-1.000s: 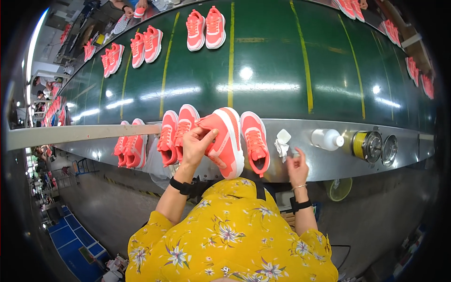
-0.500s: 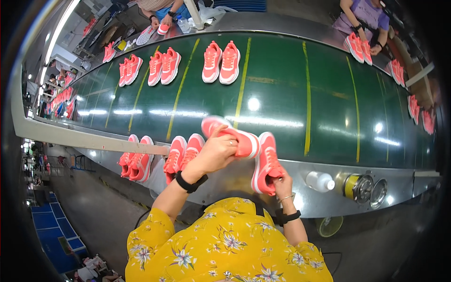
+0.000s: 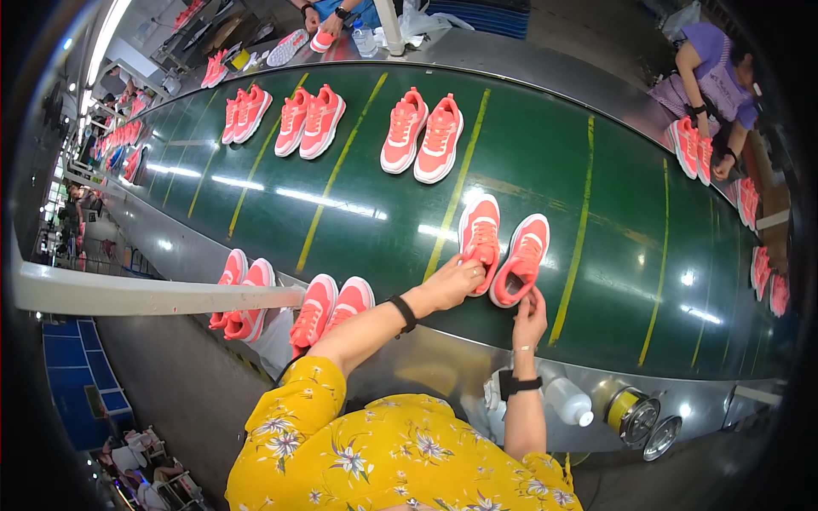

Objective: Finishing and inspecting athletic shoes on a factory conveyor belt system.

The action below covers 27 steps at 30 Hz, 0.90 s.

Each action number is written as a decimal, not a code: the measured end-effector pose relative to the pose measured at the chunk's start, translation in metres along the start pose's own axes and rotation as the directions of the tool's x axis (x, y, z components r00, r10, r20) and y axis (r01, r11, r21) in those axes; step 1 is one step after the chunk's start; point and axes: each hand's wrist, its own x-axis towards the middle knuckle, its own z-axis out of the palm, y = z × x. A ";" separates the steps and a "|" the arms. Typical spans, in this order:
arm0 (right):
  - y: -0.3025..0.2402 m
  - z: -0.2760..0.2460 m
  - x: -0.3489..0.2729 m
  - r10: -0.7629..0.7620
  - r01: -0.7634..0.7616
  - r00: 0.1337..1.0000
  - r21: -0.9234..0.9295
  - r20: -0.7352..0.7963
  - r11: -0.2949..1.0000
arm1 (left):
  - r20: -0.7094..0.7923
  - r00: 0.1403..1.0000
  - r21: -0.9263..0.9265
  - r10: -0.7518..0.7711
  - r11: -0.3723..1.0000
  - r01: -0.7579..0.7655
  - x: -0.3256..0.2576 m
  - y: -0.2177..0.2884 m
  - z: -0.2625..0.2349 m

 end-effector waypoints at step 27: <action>0.014 0.043 -0.128 0.427 -0.407 0.567 -0.212 0.704 0.889 | 0.018 0.521 0.216 -0.853 0.512 0.831 0.170 -0.269 -0.155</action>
